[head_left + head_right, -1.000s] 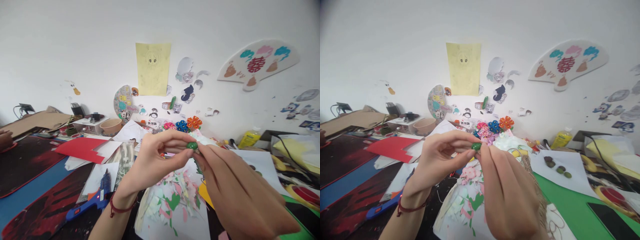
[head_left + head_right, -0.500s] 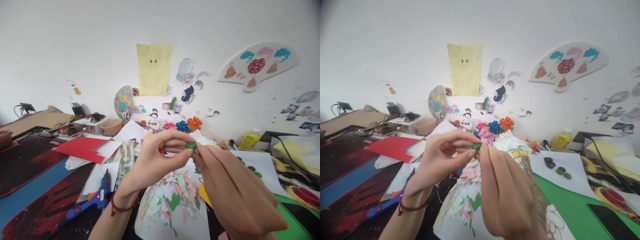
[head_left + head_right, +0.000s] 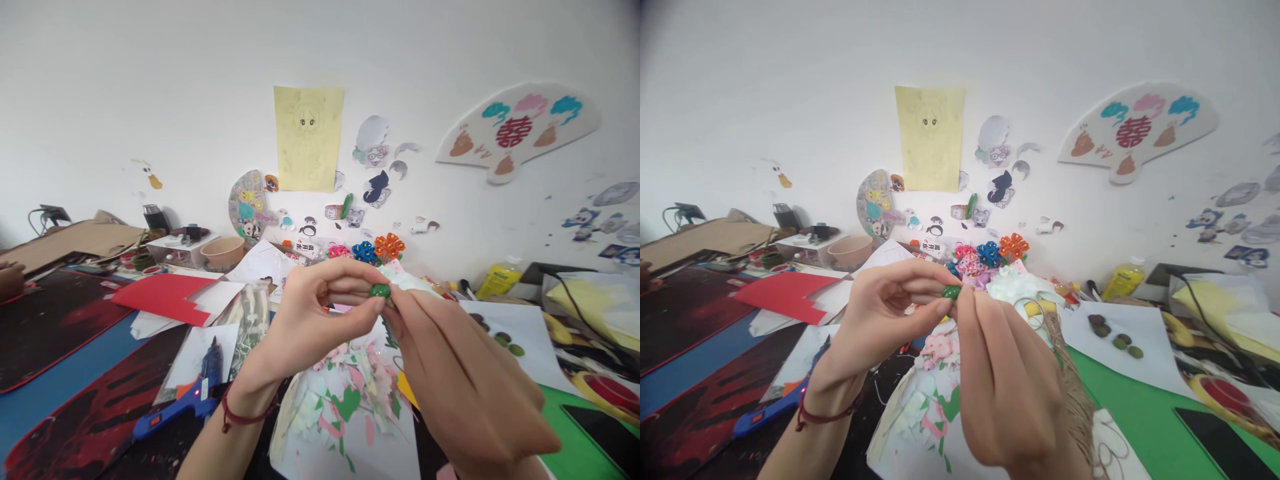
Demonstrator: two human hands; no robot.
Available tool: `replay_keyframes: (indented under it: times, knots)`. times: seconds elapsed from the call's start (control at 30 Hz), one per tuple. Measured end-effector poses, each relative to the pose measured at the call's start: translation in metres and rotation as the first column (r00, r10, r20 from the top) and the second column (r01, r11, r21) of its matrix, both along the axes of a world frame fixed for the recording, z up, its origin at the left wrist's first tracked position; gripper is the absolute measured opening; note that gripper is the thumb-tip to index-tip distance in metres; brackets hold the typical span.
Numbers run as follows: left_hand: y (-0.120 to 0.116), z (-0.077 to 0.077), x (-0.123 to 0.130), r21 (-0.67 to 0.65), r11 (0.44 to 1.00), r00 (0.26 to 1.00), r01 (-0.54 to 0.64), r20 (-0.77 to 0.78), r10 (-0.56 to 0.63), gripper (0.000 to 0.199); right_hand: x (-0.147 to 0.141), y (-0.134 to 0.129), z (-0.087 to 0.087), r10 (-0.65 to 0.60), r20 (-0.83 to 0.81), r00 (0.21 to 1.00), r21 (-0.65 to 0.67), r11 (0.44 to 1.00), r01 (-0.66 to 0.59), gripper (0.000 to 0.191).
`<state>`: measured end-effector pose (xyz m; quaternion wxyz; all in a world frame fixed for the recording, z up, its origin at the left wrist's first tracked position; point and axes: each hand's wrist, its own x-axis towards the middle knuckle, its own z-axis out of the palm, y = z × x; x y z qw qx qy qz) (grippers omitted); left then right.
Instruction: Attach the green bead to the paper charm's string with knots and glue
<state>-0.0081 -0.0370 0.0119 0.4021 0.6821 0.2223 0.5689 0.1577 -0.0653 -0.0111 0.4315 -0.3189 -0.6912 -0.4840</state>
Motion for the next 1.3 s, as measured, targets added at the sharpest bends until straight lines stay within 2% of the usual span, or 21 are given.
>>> replay_keyframes:
  times: [0.23,0.5,0.6,0.73,0.83,1.07,1.3]
  knots:
    - [-0.002,0.004,-0.009,-0.024,0.998,0.998,0.057,-0.026,-0.058,0.015,0.016,0.002,0.004,0.025,0.081,0.996,-0.035,0.999,-0.022,0.036]
    - [-0.001,0.001,-0.008,-0.024,0.998,0.998,0.053,-0.016,-0.053,0.016,0.006,-0.001,0.015,0.057,-0.033,0.998,-0.054,0.997,-0.058,0.015]
    - [-0.002,0.001,-0.007,0.002,1.0,0.999,0.022,-0.039,-0.022,0.017,0.006,0.001,0.013,0.055,-0.048,0.997,-0.037,0.998,-0.057,0.015]
    - [-0.004,0.002,-0.007,0.044,0.998,0.995,-0.036,-0.087,0.04,0.017,0.014,0.002,0.007,0.02,0.077,0.997,-0.031,0.999,-0.017,0.034]
    - [-0.005,0.002,-0.007,0.064,0.997,0.994,-0.036,-0.097,0.042,0.018,0.018,0.002,0.003,0.012,0.099,0.995,-0.02,1.0,-0.01,0.044]
    - [-0.004,0.002,-0.01,0.068,0.998,0.995,0.007,-0.097,0.0,0.02,0.015,-0.002,0.005,0.043,0.087,0.995,-0.062,0.997,-0.038,0.04]
    - [-0.003,0.001,-0.008,0.068,0.998,0.996,0.0,-0.085,0.006,0.018,0.016,-0.001,0.002,0.04,0.09,0.995,-0.053,0.998,-0.035,0.038]
